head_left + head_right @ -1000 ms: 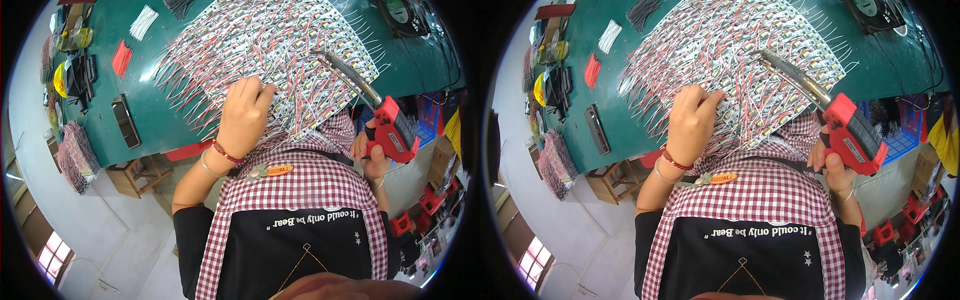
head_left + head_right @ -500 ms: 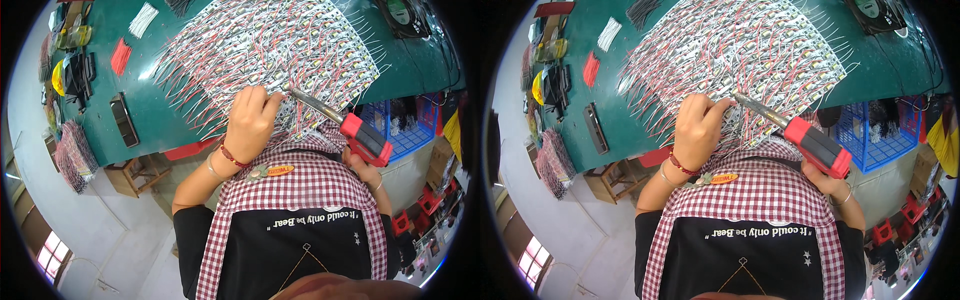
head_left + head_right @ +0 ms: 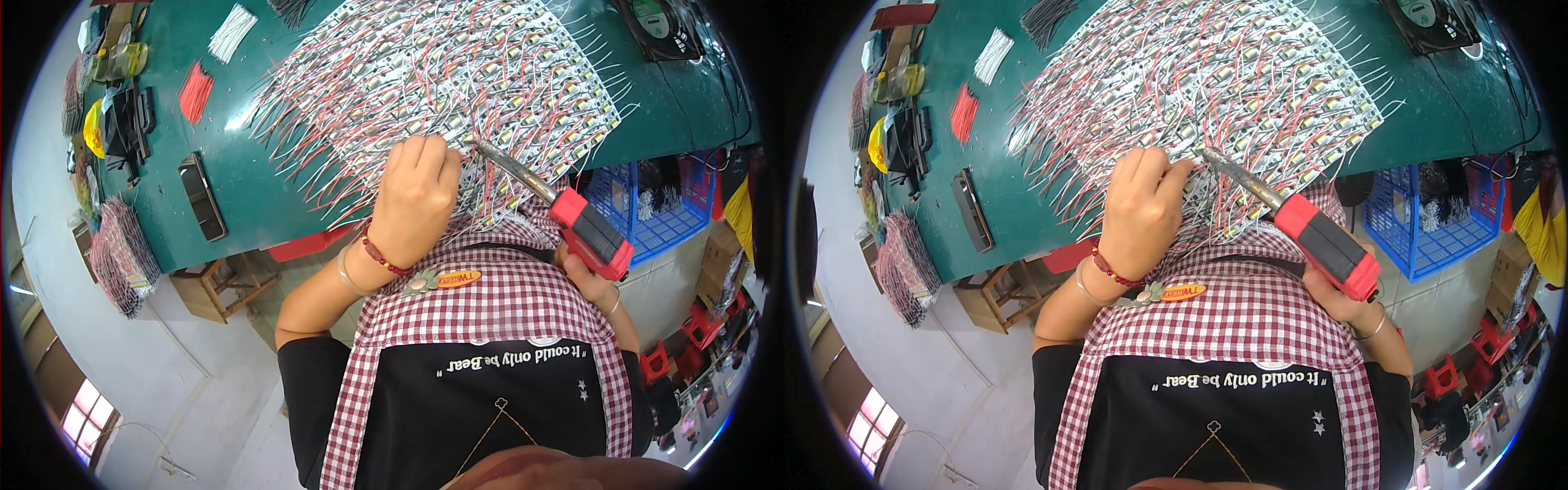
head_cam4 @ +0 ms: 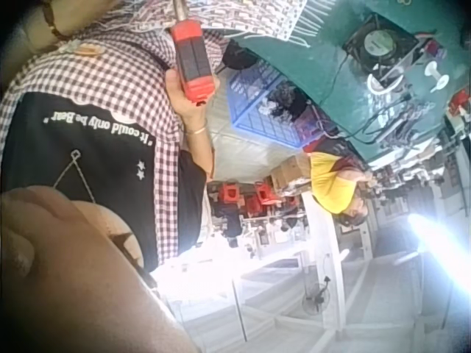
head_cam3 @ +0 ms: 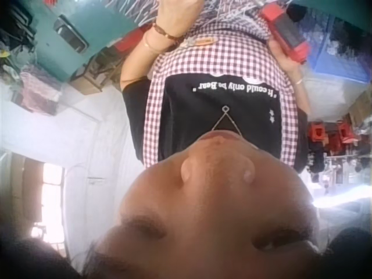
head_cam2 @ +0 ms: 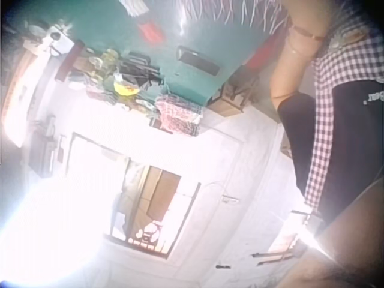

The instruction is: The person uses a soldering iron to attach small wires to a large grid of LED lights. They systematically move the soldering iron across the board, applying heat to secure the connections while holding the wires in place with their other hand.

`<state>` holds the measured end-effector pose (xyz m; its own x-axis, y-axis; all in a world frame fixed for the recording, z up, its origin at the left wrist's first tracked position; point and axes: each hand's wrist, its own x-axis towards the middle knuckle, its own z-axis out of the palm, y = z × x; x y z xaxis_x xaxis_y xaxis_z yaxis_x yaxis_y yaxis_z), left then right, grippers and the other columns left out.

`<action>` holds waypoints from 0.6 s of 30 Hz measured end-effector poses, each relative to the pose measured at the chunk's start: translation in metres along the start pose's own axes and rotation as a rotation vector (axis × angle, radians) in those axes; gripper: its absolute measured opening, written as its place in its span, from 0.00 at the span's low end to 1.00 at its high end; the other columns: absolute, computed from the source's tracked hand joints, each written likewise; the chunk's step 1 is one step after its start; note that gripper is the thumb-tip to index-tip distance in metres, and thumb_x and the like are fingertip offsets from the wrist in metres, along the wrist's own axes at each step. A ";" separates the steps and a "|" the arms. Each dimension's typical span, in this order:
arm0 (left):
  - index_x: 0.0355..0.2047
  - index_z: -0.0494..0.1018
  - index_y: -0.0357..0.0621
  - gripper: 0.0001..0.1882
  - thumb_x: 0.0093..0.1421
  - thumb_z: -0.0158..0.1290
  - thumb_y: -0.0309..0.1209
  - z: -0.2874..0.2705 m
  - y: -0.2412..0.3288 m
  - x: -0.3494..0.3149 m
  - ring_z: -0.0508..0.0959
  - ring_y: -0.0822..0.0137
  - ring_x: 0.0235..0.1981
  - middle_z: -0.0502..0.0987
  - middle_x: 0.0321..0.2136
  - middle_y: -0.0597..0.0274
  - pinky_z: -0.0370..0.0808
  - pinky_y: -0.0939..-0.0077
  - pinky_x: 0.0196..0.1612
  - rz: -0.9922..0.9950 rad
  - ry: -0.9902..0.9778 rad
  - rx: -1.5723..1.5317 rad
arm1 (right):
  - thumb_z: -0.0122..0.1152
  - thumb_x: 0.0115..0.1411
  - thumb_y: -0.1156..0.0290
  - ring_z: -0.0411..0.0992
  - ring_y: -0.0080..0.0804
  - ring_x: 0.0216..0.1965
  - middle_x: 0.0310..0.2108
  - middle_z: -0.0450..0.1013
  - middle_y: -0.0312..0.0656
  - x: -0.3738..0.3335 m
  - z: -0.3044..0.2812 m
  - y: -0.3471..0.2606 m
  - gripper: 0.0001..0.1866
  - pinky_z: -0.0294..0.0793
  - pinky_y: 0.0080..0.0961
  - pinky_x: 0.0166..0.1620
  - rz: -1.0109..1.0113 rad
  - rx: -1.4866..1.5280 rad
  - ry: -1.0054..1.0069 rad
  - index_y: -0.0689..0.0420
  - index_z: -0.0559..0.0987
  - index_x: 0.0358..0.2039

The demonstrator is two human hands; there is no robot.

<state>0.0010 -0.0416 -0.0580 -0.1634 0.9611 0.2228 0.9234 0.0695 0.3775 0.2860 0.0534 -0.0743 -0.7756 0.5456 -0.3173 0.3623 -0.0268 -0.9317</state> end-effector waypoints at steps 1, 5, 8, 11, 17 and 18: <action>0.32 0.76 0.36 0.12 0.45 0.51 0.19 0.000 0.000 0.000 0.67 0.61 0.28 0.64 0.24 0.60 0.65 0.68 0.33 -0.001 -0.006 0.003 | 0.62 0.46 0.72 0.70 0.36 0.22 0.23 0.71 0.42 0.000 0.001 -0.002 0.09 0.67 0.28 0.26 0.013 0.020 0.001 0.60 0.77 0.29; 0.32 0.75 0.36 0.11 0.45 0.51 0.19 -0.002 0.001 0.002 0.67 0.61 0.28 0.64 0.24 0.59 0.65 0.68 0.33 0.002 -0.014 0.001 | 0.62 0.46 0.73 0.70 0.36 0.22 0.23 0.70 0.42 0.000 0.004 0.004 0.09 0.67 0.29 0.25 -0.034 -0.027 0.024 0.60 0.77 0.29; 0.32 0.75 0.36 0.11 0.45 0.51 0.19 -0.003 0.001 0.003 0.67 0.61 0.28 0.64 0.24 0.59 0.65 0.68 0.33 0.015 -0.013 -0.009 | 0.62 0.46 0.72 0.70 0.37 0.22 0.23 0.71 0.42 0.003 0.005 0.004 0.09 0.67 0.29 0.24 -0.083 -0.061 0.032 0.60 0.77 0.29; 0.31 0.75 0.36 0.11 0.45 0.51 0.19 -0.002 0.001 0.003 0.67 0.61 0.28 0.64 0.24 0.59 0.65 0.68 0.33 0.019 -0.020 -0.011 | 0.62 0.49 0.71 0.69 0.34 0.22 0.23 0.70 0.41 0.002 0.003 0.003 0.08 0.67 0.28 0.25 -0.097 -0.108 0.012 0.60 0.77 0.30; 0.31 0.75 0.36 0.11 0.45 0.51 0.19 -0.001 0.001 0.002 0.67 0.61 0.28 0.64 0.24 0.59 0.65 0.68 0.32 0.013 -0.021 -0.008 | 0.55 0.59 0.64 0.65 0.26 0.24 0.22 0.67 0.37 -0.010 0.000 -0.003 0.12 0.66 0.25 0.30 0.033 0.297 -0.003 0.62 0.75 0.30; 0.31 0.75 0.36 0.11 0.45 0.51 0.19 -0.001 0.001 0.002 0.67 0.61 0.28 0.64 0.24 0.59 0.65 0.68 0.32 0.016 -0.019 -0.009 | 0.55 0.60 0.63 0.65 0.26 0.23 0.21 0.67 0.37 -0.008 0.000 -0.004 0.14 0.66 0.24 0.30 0.003 0.347 0.011 0.64 0.74 0.35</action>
<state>0.0013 -0.0396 -0.0562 -0.1425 0.9668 0.2120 0.9226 0.0522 0.3822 0.2909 0.0489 -0.0676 -0.7685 0.5538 -0.3204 0.1660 -0.3111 -0.9358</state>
